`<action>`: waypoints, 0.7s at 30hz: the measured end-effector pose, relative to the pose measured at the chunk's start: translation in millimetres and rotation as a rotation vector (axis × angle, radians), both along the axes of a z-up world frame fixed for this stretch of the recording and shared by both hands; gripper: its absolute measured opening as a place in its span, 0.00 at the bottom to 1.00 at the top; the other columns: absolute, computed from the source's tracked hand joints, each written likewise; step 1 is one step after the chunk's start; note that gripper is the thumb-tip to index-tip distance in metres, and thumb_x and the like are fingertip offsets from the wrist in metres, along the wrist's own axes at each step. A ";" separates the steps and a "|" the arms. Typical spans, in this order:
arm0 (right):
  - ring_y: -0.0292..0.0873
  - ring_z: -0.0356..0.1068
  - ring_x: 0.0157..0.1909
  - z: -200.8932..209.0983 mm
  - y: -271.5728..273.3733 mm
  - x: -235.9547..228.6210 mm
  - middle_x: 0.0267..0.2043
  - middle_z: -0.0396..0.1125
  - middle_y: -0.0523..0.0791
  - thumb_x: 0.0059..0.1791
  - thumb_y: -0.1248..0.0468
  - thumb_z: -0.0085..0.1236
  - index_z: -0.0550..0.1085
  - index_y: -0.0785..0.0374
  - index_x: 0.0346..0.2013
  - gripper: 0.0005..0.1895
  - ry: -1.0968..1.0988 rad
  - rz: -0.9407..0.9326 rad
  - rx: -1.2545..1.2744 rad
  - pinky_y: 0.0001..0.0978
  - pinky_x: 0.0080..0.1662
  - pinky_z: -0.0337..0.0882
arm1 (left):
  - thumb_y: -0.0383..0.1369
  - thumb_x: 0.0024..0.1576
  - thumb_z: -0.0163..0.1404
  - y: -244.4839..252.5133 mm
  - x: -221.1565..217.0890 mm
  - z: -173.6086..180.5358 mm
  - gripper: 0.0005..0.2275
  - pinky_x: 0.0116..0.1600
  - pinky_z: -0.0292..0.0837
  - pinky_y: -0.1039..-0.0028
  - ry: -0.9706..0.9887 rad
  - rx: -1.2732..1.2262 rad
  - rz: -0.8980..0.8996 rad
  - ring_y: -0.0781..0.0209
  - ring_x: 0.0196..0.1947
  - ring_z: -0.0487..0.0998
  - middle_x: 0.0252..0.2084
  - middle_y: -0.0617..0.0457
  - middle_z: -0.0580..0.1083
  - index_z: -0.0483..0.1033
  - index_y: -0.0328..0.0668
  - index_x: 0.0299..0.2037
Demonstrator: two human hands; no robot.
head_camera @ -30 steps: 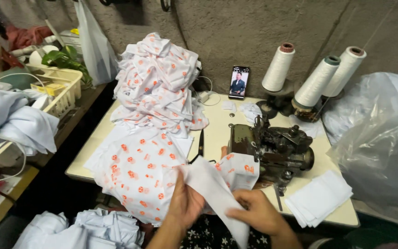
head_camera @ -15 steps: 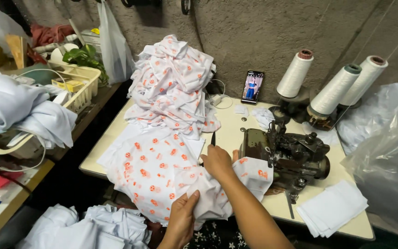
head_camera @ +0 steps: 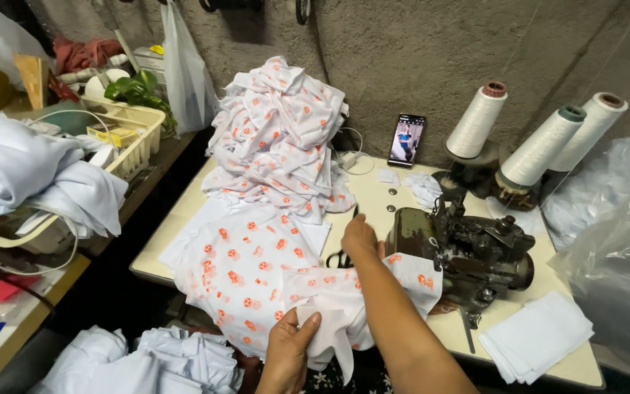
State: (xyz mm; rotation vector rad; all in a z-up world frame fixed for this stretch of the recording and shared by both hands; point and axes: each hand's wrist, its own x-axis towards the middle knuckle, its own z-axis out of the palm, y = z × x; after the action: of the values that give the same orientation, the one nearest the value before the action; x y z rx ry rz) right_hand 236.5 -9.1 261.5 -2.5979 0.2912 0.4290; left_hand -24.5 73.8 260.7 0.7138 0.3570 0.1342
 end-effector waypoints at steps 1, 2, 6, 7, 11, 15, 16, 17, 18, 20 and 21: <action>0.60 0.68 0.58 -13.2 -1.1 11.4 0.56 0.66 0.59 0.50 0.73 0.42 0.57 0.67 0.59 0.22 -0.002 0.001 -0.001 0.50 0.57 0.69 | 0.21 0.52 0.54 0.9 0.3 3.7 0.14 0.50 0.76 0.59 -0.002 -0.001 0.001 0.46 0.42 0.80 0.46 0.33 0.80 0.76 0.22 0.48; 0.58 0.64 0.59 -26.4 -2.2 22.6 0.58 0.61 0.57 0.49 0.71 0.48 0.57 0.66 0.61 0.25 -0.091 0.042 -0.101 0.49 0.57 0.69 | 0.21 0.52 0.53 1.8 0.4 7.4 0.15 0.52 0.76 0.58 0.028 -0.036 0.001 0.44 0.44 0.79 0.47 0.32 0.79 0.75 0.22 0.49; 0.53 0.67 0.59 -5.2 12.9 8.6 0.59 0.63 0.53 0.49 0.66 0.51 0.67 0.62 0.57 0.20 -0.055 0.212 -0.309 0.43 0.53 0.74 | 0.20 0.53 0.52 6.4 5.0 -3.0 0.15 0.54 0.75 0.58 0.007 -0.017 0.034 0.46 0.45 0.78 0.49 0.31 0.78 0.71 0.26 0.50; 0.53 0.67 0.59 -11.4 13.9 13.0 0.59 0.63 0.53 0.49 0.66 0.51 0.67 0.62 0.57 0.20 -0.056 0.212 -0.310 0.43 0.53 0.74 | 0.20 0.53 0.52 7.5 7.8 2.1 0.15 0.54 0.75 0.58 0.006 -0.018 0.034 0.46 0.45 0.78 0.49 0.31 0.78 0.71 0.26 0.50; 0.48 0.68 0.58 -32.4 14.5 22.6 0.57 0.65 0.49 0.48 0.66 0.52 0.71 0.62 0.53 0.18 0.049 0.254 -0.343 0.41 0.49 0.75 | 0.22 0.50 0.54 14.8 16.2 11.7 0.29 0.65 0.51 0.60 -0.081 0.327 0.043 0.54 0.58 0.71 0.64 0.41 0.65 0.56 0.42 0.63; 0.40 0.70 0.58 -42.0 9.2 34.1 0.55 0.70 0.41 0.48 0.57 0.49 0.77 0.52 0.49 0.17 -0.018 0.531 -0.761 0.27 0.52 0.71 | 0.22 0.52 0.50 23.6 23.9 60.5 0.44 0.71 0.43 0.61 -0.277 0.535 -0.059 0.64 0.70 0.52 0.78 0.59 0.33 0.33 0.57 0.74; 0.40 0.70 0.58 -42.5 8.1 30.7 0.55 0.70 0.41 0.48 0.57 0.49 0.77 0.52 0.49 0.17 -0.017 0.540 -0.761 0.27 0.52 0.71 | 0.22 0.52 0.50 27.0 24.9 59.1 0.44 0.71 0.43 0.61 -0.271 0.534 -0.053 0.64 0.70 0.52 0.78 0.59 0.33 0.33 0.57 0.74; 0.47 0.67 0.61 -41.0 5.3 29.5 0.58 0.66 0.46 0.47 0.61 0.52 0.67 0.61 0.55 0.22 0.023 0.315 -0.481 0.35 0.55 0.71 | 0.22 0.53 0.51 30.2 28.0 58.4 0.36 0.59 0.56 0.71 -0.340 0.542 -0.127 0.67 0.56 0.61 0.67 0.56 0.49 0.46 0.50 0.72; 0.54 0.64 0.64 -39.4 2.2 28.2 0.62 0.62 0.52 0.46 0.65 0.55 0.56 0.71 0.61 0.31 0.061 0.092 -0.199 0.43 0.58 0.70 | 0.21 0.55 0.52 33.1 31.0 57.9 0.30 0.46 0.69 0.82 -0.407 0.550 -0.202 0.70 0.42 0.70 0.56 0.52 0.66 0.59 0.42 0.70; 0.56 0.65 0.63 -10.8 0.1 5.8 0.60 0.64 0.53 0.45 0.65 0.54 0.57 0.69 0.60 0.30 0.053 -0.029 -0.072 0.42 0.59 0.68 | 0.22 0.54 0.53 34.2 29.3 70.4 0.27 0.55 0.66 0.78 -0.412 0.557 -0.236 0.66 0.53 0.69 0.61 0.50 0.67 0.63 0.39 0.67; 0.57 0.65 0.62 4.5 -1.4 -4.0 0.59 0.66 0.55 0.45 0.65 0.53 0.58 0.67 0.59 0.29 0.041 -0.148 0.052 0.42 0.60 0.65 | 0.23 0.53 0.54 34.3 29.5 76.9 0.25 0.64 0.64 0.74 -0.419 0.563 -0.268 0.62 0.63 0.68 0.66 0.48 0.69 0.67 0.37 0.63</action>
State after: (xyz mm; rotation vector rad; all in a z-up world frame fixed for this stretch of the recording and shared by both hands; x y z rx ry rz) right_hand 232.5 -10.5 266.0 -2.4986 0.4766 0.4314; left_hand 5.0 108.1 337.6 1.2532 -0.1921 0.1271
